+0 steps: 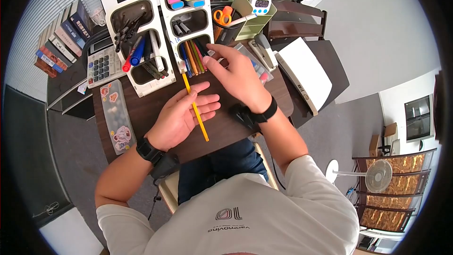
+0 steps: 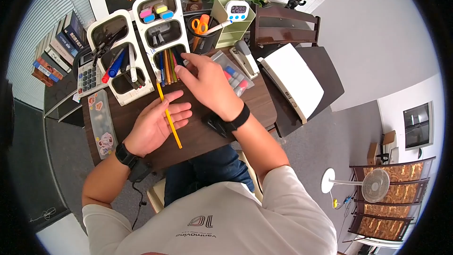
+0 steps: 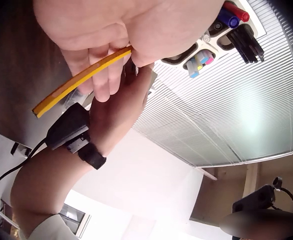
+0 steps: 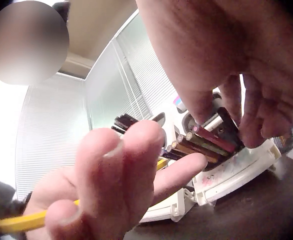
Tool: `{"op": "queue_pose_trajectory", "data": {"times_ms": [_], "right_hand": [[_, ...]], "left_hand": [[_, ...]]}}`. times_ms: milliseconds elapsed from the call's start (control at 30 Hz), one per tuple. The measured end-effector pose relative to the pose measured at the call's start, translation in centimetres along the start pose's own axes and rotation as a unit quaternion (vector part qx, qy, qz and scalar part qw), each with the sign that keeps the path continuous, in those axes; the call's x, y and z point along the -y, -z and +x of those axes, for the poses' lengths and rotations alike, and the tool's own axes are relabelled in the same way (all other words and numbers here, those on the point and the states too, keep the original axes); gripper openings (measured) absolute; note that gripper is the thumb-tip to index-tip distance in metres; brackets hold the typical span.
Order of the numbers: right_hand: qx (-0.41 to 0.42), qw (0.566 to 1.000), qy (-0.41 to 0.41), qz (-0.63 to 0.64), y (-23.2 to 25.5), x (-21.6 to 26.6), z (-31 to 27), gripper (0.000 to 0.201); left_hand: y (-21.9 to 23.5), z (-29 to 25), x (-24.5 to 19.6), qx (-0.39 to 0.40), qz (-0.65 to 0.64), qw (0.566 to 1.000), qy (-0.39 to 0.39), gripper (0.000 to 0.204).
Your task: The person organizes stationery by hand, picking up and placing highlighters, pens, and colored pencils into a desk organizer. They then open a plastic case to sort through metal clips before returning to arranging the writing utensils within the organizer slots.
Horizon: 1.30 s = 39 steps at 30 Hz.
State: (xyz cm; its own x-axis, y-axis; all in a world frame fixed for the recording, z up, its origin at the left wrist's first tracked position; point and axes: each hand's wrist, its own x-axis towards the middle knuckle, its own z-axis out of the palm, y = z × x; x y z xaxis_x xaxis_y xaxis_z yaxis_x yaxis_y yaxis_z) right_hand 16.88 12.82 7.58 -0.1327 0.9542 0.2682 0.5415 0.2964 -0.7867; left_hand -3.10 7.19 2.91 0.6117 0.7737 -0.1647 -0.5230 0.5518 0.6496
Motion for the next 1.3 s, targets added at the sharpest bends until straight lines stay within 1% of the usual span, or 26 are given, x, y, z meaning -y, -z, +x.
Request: {"op": "queue_pose_trajectory", "data": {"times_ms": [33, 67, 100, 167, 200, 233, 300, 333, 433, 467, 533, 567, 633, 667, 733, 800, 833, 867, 900, 967, 1033, 1100, 1167, 1200, 1267, 1300], "right_hand": [[-0.036, 0.998, 0.042, -0.030, 0.0, 0.4, -0.6, 0.042], [-0.066, 0.995, 0.060, -0.040, 0.0, 1.0, -1.4, 0.033], [-0.064, 0.995, 0.060, -0.039, 0.3, 1.5, -2.5, 0.033], [-0.022, 0.995, 0.090, -0.043, 0.9, 2.1, -4.9, 0.023], [0.012, 0.997, 0.074, 0.007, 0.7, 2.3, -6.1, 0.018], [0.038, 0.995, 0.086, 0.038, 0.5, 2.3, -7.3, 0.022], [0.112, 0.991, 0.015, 0.068, 0.1, 2.7, -9.1, 0.030], [0.114, 0.990, 0.030, 0.074, -0.2, 2.5, -9.6, 0.040], [0.093, 0.990, 0.028, 0.105, -1.0, 1.4, -10.6, 0.042], [0.092, 0.990, 0.029, 0.106, -0.8, 1.5, -10.6, 0.042], [0.049, 0.994, 0.055, 0.077, 0.2, 2.0, -10.3, 0.038], [0.049, 0.994, 0.055, 0.077, 1.1, 2.1, -10.1, 0.038], [0.024, 0.996, 0.082, 0.028, 2.9, 2.5, -9.2, 0.030], [-0.005, 0.998, 0.064, 0.018, 3.4, 3.2, -8.6, 0.024], [-0.021, 0.999, 0.042, -0.004, 3.9, 2.9, -7.2, 0.023], [-0.023, 0.999, 0.035, -0.017, 3.9, 1.9, -5.5, 0.024], [-0.036, 0.996, 0.063, -0.055, 3.6, 1.4, -4.6, 0.024], [-0.047, 0.990, 0.092, -0.093, 3.1, 1.0, -3.7, 0.024], [-0.047, 0.990, 0.094, -0.092, 2.6, 0.6, -3.0, 0.024], [-0.060, 0.991, 0.084, -0.090, 1.5, 0.0, -1.7, 0.026], [-0.055, 0.993, 0.075, -0.069, 0.4, -1.0, -0.6, 0.026], [-0.049, 0.995, 0.066, -0.048, -0.1, -0.6, -0.1, 0.026], [-0.032, 0.999, 0.020, -0.026, -0.2, 0.0, 0.2, 0.029], [-0.031, 0.999, 0.021, -0.026, -0.3, 0.0, 0.3, 0.029], [-0.021, 0.999, 0.022, -0.021, -0.6, -0.4, 0.4, 0.039], [-0.020, 0.999, 0.022, -0.022, -0.8, -0.6, 0.4, 0.039]], "left_hand": [[0.0, 0.0, -0.1, -0.011, -0.003, 1.000, -0.005, 0.047], [-0.1, 0.0, -0.1, -0.022, -0.006, 1.000, -0.009, 0.047], [-0.1, 0.0, 0.0, -0.023, -0.007, 1.000, -0.009, 0.047], [-0.1, 0.1, 0.3, -0.038, -0.042, 0.997, -0.042, 0.047], [0.5, 0.3, 0.9, -0.021, -0.056, 0.997, -0.053, 0.046], [0.7, 0.2, 1.1, -0.021, -0.057, 0.997, -0.051, 0.046], [0.4, 0.1, 1.2, -0.029, -0.054, 0.996, -0.061, 0.047], [0.2, 0.0, 1.2, -0.033, -0.056, 0.996, -0.062, 0.047], [-0.1, -0.1, 1.3, -0.036, -0.026, 0.997, -0.058, 0.048], [-0.2, -0.1, 1.3, -0.036, -0.025, 0.997, -0.058, 0.048], [-0.5, -0.1, 1.2, -0.031, -0.001, 0.998, -0.060, 0.052], [-0.3, 0.0, 1.1, -0.031, 0.000, 0.998, -0.060, 0.052], [0.1, 0.1, 1.0, -0.029, -0.047, 0.998, -0.028, 0.056], [0.2, 0.1, 0.9, -0.028, -0.048, 0.998, -0.029, 0.056], [0.1, 0.1, 0.9, -0.056, -0.022, 0.996, -0.069, 0.061], [-0.4, 0.1, 0.8, -0.068, -0.010, 0.994, -0.086, 0.062], [-0.5, 0.0, 0.7, -0.083, 0.001, 0.991, -0.104, 0.063], [-0.3, -0.1, 0.6, -0.070, 0.006, 0.991, -0.117, 0.065], [-0.5, -0.1, 0.5, -0.071, 0.007, 0.990, -0.119, 0.065], [-0.8, -0.2, 0.3, -0.069, 0.009, 0.986, -0.150, 0.065], [-0.6, -0.1, 0.0, -0.057, 0.014, 0.987, -0.152, 0.065], [-0.3, 0.0, -0.2, -0.045, 0.019, 0.987, -0.154, 0.065], [-0.2, 0.0, -0.3, -0.032, 0.022, 0.987, -0.153, 0.066], [-0.1, 0.1, -0.4, -0.033, 0.021, 0.987, -0.153, 0.066], [0.0, 0.2, -0.3, -0.027, 0.027, 0.987, -0.154, 0.066], [0.0, 0.1, -0.3, -0.027, 0.026, 0.987, -0.154, 0.066]]}}
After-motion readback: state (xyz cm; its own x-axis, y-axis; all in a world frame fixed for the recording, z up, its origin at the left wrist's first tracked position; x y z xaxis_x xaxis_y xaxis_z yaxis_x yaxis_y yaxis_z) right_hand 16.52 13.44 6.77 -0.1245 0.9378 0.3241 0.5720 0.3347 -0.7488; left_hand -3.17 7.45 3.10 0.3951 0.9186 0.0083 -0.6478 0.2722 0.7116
